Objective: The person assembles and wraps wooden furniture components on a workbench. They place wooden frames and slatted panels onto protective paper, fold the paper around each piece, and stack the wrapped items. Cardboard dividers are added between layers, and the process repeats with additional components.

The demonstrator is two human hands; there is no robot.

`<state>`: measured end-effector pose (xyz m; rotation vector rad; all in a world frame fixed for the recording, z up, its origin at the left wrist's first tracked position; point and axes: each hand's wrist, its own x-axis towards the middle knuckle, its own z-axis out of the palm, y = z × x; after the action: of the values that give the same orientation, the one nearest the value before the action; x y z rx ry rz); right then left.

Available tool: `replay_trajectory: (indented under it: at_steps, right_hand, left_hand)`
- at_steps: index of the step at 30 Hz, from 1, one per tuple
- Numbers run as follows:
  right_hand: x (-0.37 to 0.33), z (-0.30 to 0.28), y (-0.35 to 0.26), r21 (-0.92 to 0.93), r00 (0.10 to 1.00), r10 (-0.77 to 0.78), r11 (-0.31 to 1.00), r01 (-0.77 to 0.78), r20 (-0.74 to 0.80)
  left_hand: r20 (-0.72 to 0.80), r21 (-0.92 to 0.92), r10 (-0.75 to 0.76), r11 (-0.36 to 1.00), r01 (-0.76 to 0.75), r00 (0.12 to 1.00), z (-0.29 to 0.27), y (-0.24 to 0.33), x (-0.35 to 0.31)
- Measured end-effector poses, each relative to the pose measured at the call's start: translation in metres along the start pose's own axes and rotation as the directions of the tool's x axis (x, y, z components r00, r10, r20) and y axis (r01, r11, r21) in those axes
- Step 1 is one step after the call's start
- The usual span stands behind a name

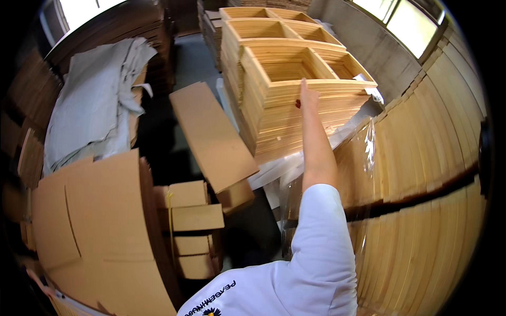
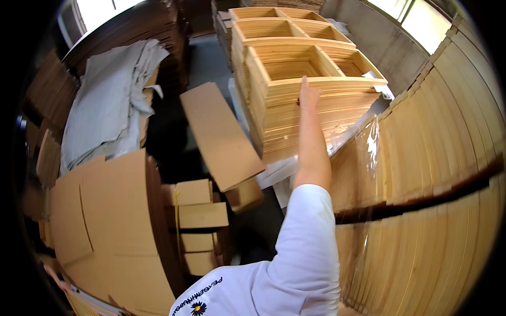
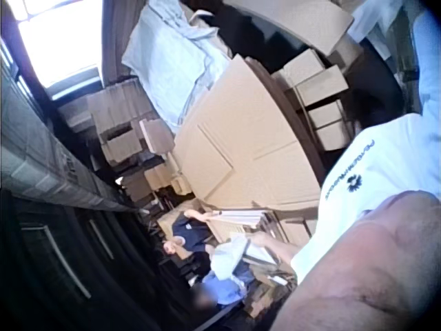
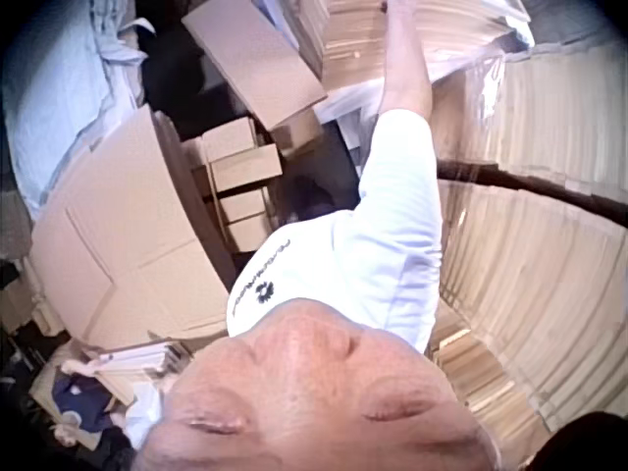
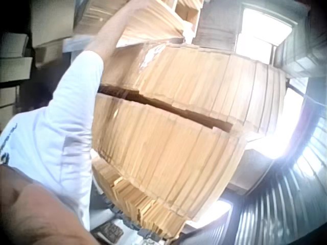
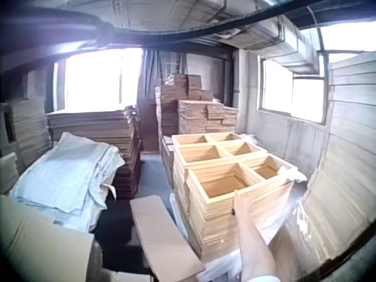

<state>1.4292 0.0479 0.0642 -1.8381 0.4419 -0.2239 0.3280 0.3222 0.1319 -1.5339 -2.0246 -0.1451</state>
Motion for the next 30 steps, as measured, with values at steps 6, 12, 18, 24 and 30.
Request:
replay_trajectory:
  at_steps: [6, 12, 18, 24, 30]
  right_hand:
    - [0.041, 0.028, -0.008, -0.091, 0.993, 0.095, 0.991, -0.101, -0.071]
    - [0.029, -0.036, 0.009, 0.551, 0.969, 0.244, 0.806, -0.218, 0.027]
    - [0.015, -0.073, -0.005, 0.342, 0.957, -0.281, 0.907, 0.244, 0.064]
    - [-0.082, -0.151, -0.029, 0.785, 0.599, -0.529, 0.529, -0.321, 0.601]
    - [-0.409, -0.161, -0.082, 0.675, 0.385, -0.555, 0.593, -0.439, 0.737]
  left_hand:
    - [0.044, -0.179, -0.006, 0.984, 0.014, 0.999, -0.002, 0.091, 0.022]
    - [0.089, -0.286, 0.011, 0.958, 0.015, 0.996, 0.016, 0.128, 0.056]
    - [0.205, -0.401, -0.097, 0.899, 0.174, 0.974, 0.044, 0.045, 0.021]
    - [0.194, -0.293, -0.152, 0.934, 0.206, 0.969, 0.019, 0.074, -0.014]
    - [0.357, -0.246, 0.191, 0.964, -0.105, 0.914, -0.004, 0.081, -0.027]
